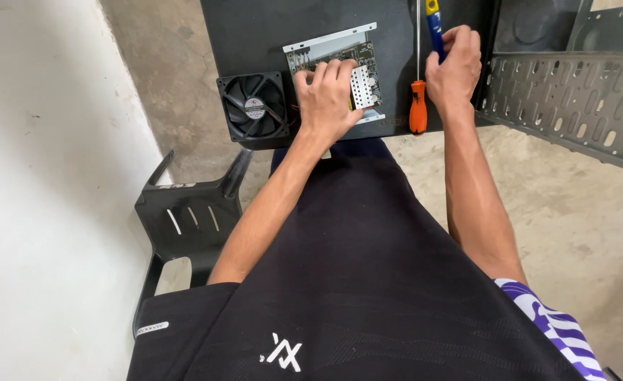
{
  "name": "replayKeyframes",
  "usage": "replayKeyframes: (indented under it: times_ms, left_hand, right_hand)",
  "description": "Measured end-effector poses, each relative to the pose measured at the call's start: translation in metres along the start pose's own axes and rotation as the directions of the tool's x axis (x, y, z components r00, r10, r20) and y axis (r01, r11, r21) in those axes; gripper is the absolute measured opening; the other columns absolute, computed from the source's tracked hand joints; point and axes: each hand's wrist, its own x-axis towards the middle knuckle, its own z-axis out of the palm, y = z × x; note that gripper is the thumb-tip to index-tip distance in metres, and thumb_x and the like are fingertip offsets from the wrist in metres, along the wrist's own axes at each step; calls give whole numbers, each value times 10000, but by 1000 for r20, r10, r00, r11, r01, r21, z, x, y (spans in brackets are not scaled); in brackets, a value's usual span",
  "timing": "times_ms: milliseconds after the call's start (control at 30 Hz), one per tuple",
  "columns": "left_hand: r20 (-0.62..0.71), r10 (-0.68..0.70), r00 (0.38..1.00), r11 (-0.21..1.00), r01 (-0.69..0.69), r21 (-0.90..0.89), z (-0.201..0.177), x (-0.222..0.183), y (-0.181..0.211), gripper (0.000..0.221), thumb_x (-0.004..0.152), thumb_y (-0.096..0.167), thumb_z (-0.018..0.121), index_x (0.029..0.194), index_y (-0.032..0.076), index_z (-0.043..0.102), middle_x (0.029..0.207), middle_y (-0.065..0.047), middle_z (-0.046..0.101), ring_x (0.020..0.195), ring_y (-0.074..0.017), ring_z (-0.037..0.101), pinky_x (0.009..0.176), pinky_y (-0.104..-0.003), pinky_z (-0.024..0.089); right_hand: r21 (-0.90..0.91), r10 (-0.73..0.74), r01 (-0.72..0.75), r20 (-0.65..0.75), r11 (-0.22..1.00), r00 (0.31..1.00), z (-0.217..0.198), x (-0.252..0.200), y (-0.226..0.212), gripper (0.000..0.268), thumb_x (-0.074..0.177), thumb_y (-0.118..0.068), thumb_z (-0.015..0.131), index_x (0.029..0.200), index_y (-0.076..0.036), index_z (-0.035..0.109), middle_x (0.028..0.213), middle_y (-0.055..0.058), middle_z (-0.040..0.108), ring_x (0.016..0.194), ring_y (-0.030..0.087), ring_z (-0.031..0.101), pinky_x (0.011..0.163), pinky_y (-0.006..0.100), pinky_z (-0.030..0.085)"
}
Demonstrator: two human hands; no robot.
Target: Disassembling and cleaning the internal components of a computer power supply unit using a screwdriver and a brush.
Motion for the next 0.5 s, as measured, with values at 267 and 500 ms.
replayKeyframes:
  times_ms: [267,500]
  left_hand:
    - [230,-46,972,985,6,173,4,16,13,890,579,619,908,1286,212,554,1129,3,660,980,-196,611,828,-434,377]
    - [311,-60,948,988,12,153,5,22,13,884,629,673,893,1305,220,549,1171,-25,659,1038,-231,629,833,-452,388]
  right_hand:
    - [289,-57,113,-193,951,979,-54,-19,-54,226,946,39,651,1062,-73,493,872,82,590,704,179,526,637,344,457]
    - [767,-116,175,-132,617,984,-58,-32,-91,39,1071,49,590,1074,60,628,1004,197,667,767,262,753,613,260,608]
